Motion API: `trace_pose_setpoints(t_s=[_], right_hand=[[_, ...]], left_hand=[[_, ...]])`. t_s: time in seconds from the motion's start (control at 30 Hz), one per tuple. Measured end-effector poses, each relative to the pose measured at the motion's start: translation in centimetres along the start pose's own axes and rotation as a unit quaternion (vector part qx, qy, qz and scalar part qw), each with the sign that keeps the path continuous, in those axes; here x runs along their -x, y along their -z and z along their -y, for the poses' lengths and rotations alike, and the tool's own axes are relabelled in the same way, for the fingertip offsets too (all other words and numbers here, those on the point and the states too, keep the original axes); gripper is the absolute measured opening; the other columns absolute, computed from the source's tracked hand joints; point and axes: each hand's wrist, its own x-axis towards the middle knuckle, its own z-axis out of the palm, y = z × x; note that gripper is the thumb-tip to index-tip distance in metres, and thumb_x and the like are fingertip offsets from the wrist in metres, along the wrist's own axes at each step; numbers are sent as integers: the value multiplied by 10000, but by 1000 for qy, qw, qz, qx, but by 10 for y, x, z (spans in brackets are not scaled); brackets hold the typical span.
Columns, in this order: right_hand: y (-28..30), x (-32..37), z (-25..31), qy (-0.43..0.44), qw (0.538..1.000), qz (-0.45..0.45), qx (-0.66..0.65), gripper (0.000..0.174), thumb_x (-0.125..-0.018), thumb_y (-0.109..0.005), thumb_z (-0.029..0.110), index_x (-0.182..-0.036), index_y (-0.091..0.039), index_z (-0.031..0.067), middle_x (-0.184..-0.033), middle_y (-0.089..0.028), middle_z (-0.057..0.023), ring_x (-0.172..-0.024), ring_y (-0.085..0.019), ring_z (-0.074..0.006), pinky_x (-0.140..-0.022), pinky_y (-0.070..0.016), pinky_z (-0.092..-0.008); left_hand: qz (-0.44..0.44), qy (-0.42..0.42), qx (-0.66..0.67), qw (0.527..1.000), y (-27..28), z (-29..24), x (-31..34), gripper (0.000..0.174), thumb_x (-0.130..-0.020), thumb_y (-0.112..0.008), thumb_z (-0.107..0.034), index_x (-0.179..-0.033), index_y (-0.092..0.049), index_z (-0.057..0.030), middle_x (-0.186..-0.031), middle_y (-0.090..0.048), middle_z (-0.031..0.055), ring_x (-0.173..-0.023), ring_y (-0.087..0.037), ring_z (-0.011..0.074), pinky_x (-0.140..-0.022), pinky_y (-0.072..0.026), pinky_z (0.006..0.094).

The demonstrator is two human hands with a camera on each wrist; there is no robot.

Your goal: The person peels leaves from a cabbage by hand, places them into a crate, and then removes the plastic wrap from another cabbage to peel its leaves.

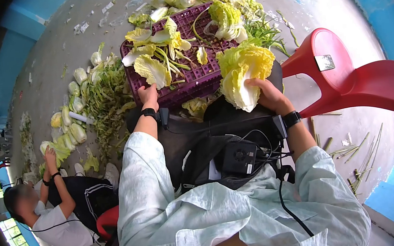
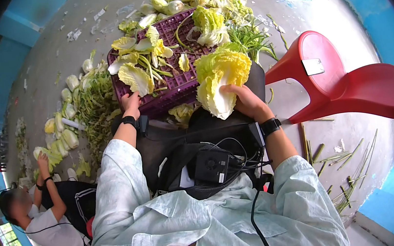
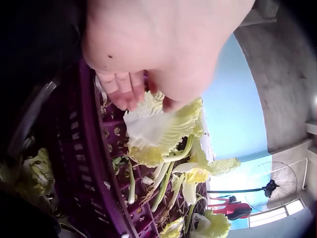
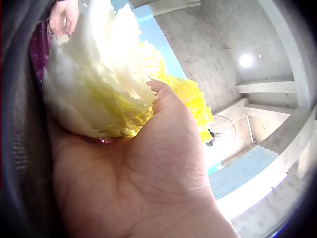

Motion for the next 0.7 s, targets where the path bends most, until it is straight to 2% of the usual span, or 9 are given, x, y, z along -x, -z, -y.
trace_pose_setpoints(t_s=[0.07,0.17,0.27,0.47,0.57,0.7], right_hand=[[-1,1,0,1,1000,1,2,400,-958,-642,139,-1315,-564,-25,-1216,-680,-119,-1071,-698,-245,-967,-554,-385],[-2,1,1,5,1000,11,4,400,-958,-643,139,-1315,-564,-24,-1211,-684,-119,-1072,-698,-244,-967,-554,-384],[-2,1,1,0,1000,0,2,399,-959,-642,138,-1315,-565,-23,-1211,-686,-118,-1073,-698,-242,-964,-556,-384],[-3,1,1,7,1000,0,2,399,-963,-639,140,-1319,-565,-24,-1218,-685,-116,-1076,-698,-240,-964,-556,-382],[-3,3,2,2,1000,2,2,403,-964,-638,140,-1323,-561,-26,-1222,-682,-116,-1079,-697,-241,-969,-554,-383],[-1,1,0,2,1000,4,3,406,-966,-635,140,-1326,-555,-29,-1229,-679,-119,-1081,-696,-243,-973,-553,-385]], left_hand=[[-11,-44,-17,999,-9,36,-36,485,-893,-758,-112,-1326,-586,24,-924,-685,60,-732,-629,111,-629,-530,268],[120,0,56,991,6,8,-2,509,-904,-737,-87,-1374,-573,17,-943,-692,57,-730,-626,106,-634,-533,258],[118,-8,40,992,5,11,-2,442,-899,-716,-63,-1313,-602,43,-1019,-724,91,-769,-655,144,-689,-536,297],[129,24,48,990,5,4,2,297,-936,-676,-50,-1222,-668,30,-943,-710,61,-741,-645,123,-672,-530,270],[139,49,98,984,4,1,3,293,-951,-664,-54,-1235,-651,12,-972,-692,53,-778,-666,132,-688,-545,264],[149,60,223,962,-2,-3,10,340,-956,-666,-50,-1259,-520,-6,-1090,-641,101,-875,-699,192,-769,-589,297]])
